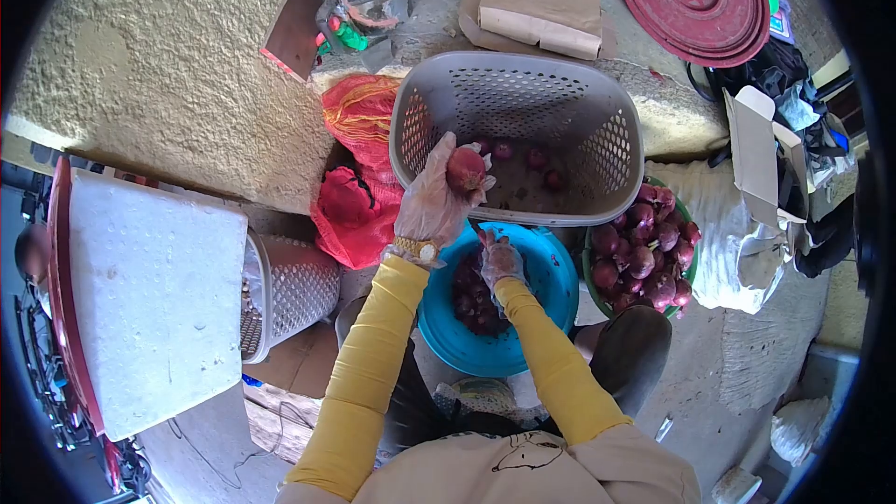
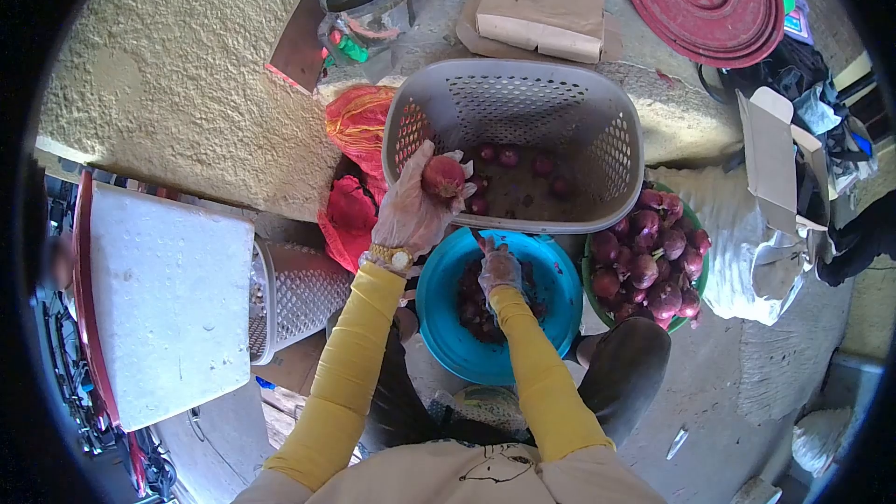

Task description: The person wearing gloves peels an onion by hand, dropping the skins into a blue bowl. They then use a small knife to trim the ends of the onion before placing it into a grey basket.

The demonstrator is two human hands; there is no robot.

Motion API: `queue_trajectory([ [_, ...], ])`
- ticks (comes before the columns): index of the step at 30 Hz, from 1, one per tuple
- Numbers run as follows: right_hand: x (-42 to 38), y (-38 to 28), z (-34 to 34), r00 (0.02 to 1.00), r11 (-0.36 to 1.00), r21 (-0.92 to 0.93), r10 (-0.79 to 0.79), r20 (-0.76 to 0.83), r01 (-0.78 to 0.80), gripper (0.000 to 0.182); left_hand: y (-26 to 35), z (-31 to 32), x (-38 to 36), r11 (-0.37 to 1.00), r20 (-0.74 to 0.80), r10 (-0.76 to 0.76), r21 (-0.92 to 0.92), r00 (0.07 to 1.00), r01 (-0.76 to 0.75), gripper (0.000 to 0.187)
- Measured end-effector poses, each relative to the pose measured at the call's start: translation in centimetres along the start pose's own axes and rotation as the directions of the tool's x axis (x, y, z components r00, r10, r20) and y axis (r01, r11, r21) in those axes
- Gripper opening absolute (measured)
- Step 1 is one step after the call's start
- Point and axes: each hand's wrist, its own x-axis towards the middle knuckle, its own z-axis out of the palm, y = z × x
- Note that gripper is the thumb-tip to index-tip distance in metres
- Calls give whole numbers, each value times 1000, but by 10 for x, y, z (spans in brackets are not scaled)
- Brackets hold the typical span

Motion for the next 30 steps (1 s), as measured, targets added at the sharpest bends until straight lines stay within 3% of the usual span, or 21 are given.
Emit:
queue_trajectory([
  [5,10,13,28,999,998,56,42,7,-42,70,-1,10,-3,999,-56,46,-12,997,-47,47],
  [11,-33,24,29,1000,1000,18,6,5,-6,59,0,5,-4,1000,-1,13,6,1000,-13,45],
  [14,-44,35,39,995,995,24,101,16,-101,51,-2,-2,0,999,22,24,25,999,-25,46],
  [16,-53,32,24,955,963,118,216,202,-242,47,0,-6,4,999,63,8,46,998,-11,47],
  [17,-48,43,49,955,962,118,218,201,-245,47,0,-9,5,999,81,-38,35,996,36,49],
  [19,-29,79,130,940,714,613,231,251,-339,36,-1,-6,5,996,104,-84,25,991,82,50],
  [20,-65,93,92,940,713,613,232,249,-339,36,-1,-4,5,998,82,-59,15,995,58,52],
  [22,-74,23,-3,875,124,867,108,472,-483,23,0,-2,2,999,63,-37,5,997,37,53],
  [24,-108,-20,-94,892,180,877,163,421,-447,22,5,-3,-1,996,159,-56,76,986,44,55],
  [26,-128,-33,-131,906,235,880,209,369,-413,21,5,3,-3,998,106,-39,62,994,32,57],
  [28,-141,-25,-146,989,100,988,101,107,-117,34,4,3,-2,999,49,-18,47,999,16,58],
  [30,-141,-19,-171,1000,16,1000,-17,-14,14,54,2,-3,5,993,31,-97,-64,995,98,61],
])
